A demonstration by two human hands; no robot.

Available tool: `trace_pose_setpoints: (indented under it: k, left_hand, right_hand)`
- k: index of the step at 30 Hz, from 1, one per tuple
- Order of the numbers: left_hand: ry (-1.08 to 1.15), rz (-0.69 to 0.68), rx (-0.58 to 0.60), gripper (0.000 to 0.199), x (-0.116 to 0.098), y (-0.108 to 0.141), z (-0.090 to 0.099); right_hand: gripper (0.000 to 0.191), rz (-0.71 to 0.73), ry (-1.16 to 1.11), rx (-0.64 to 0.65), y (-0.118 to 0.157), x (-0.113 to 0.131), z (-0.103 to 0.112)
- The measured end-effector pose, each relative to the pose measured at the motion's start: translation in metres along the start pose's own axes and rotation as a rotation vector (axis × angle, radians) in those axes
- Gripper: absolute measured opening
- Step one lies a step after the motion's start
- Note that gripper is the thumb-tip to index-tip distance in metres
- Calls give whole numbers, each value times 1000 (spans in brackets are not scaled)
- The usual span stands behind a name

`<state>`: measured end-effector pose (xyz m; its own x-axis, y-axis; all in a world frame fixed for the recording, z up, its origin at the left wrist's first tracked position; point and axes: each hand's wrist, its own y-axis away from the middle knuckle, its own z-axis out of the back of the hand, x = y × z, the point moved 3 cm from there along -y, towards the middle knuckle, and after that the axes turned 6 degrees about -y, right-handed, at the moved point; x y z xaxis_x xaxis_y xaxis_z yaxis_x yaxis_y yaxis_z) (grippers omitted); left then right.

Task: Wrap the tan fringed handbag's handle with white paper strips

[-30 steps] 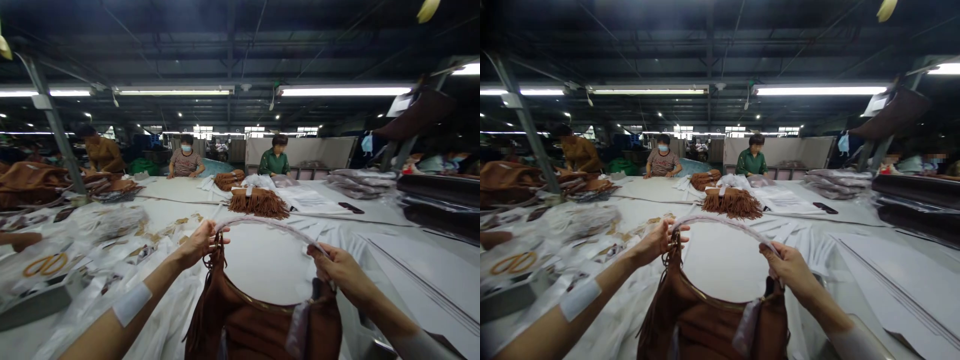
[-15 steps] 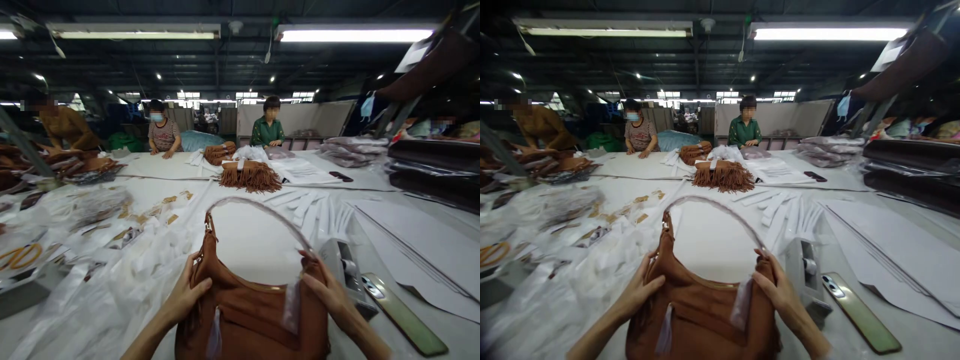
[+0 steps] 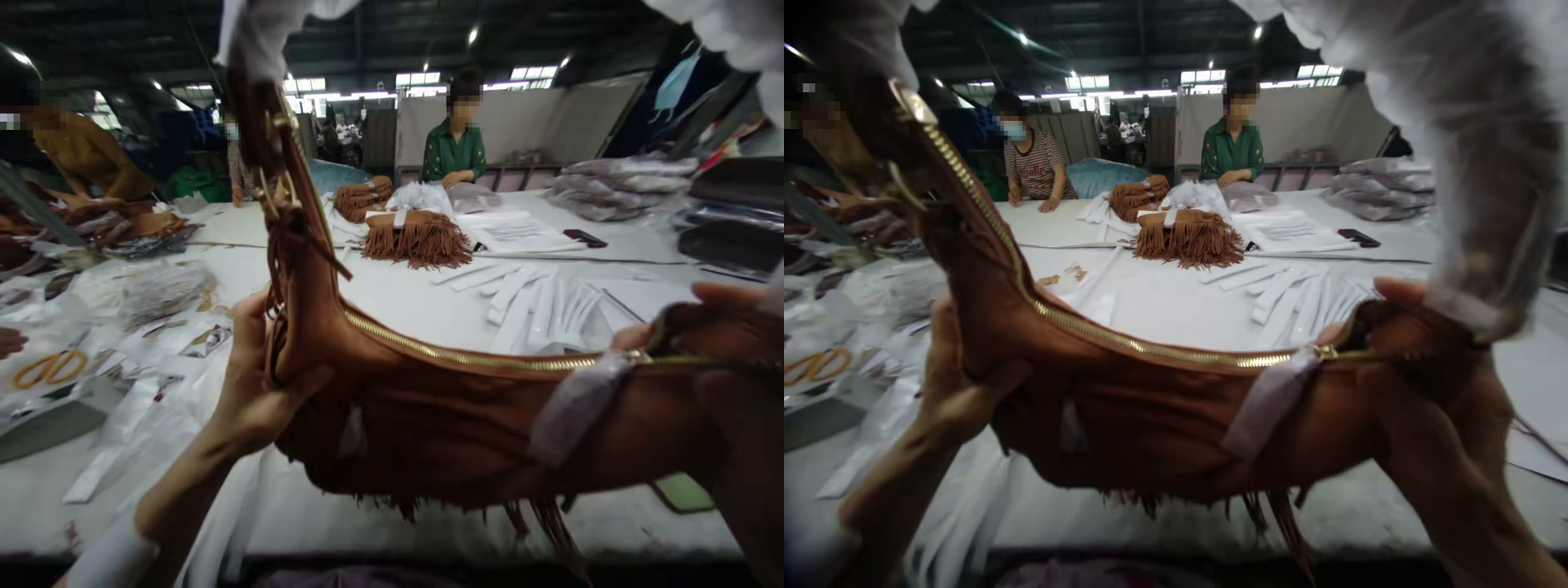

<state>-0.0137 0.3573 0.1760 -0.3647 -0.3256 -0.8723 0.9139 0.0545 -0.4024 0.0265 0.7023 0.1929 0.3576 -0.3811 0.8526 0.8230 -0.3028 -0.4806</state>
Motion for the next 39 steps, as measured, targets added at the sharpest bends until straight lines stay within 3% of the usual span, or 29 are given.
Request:
trace_pose_setpoints:
  k: [5, 8, 13, 16, 19, 23, 28, 33, 39]
  left_hand:
    - [-77, -461, -92, 71, -33, -46, 8]
    - [-155, -589, -54, 68, -47, -66, 16]
    - [-62, -547, 40, 63, -60, -86, 23]
    - [106, -461, 122, 57, -60, -91, 20]
    - [229, -382, 132, 50, -55, -90, 16]
    - [309, -311, 113, 41, -44, -88, 10]
    - [410, -223, 112, 43, -29, -85, -1]
    - [417, -230, 271, 52, -23, -62, 0]
    - [213, -260, 408, 48, -42, -4, 39]
  right_hand:
    - [55, 291, -310, 8, -46, 27, -2]
    - [46, 430, -329, 67, -68, 40, -1]
    - [45, 432, -321, 71, -81, 64, 3]
    - [45, 403, -315, 63, -71, 82, 3]
    - [48, 381, -311, 65, -55, 94, 4]
    - [50, 385, -230, 69, -38, 98, 5]
    - [51, 369, -158, 51, -34, 89, 6]
    - [61, 314, -67, 29, -19, 79, 9]
    - [62, 171, -89, -30, 21, 92, 32]
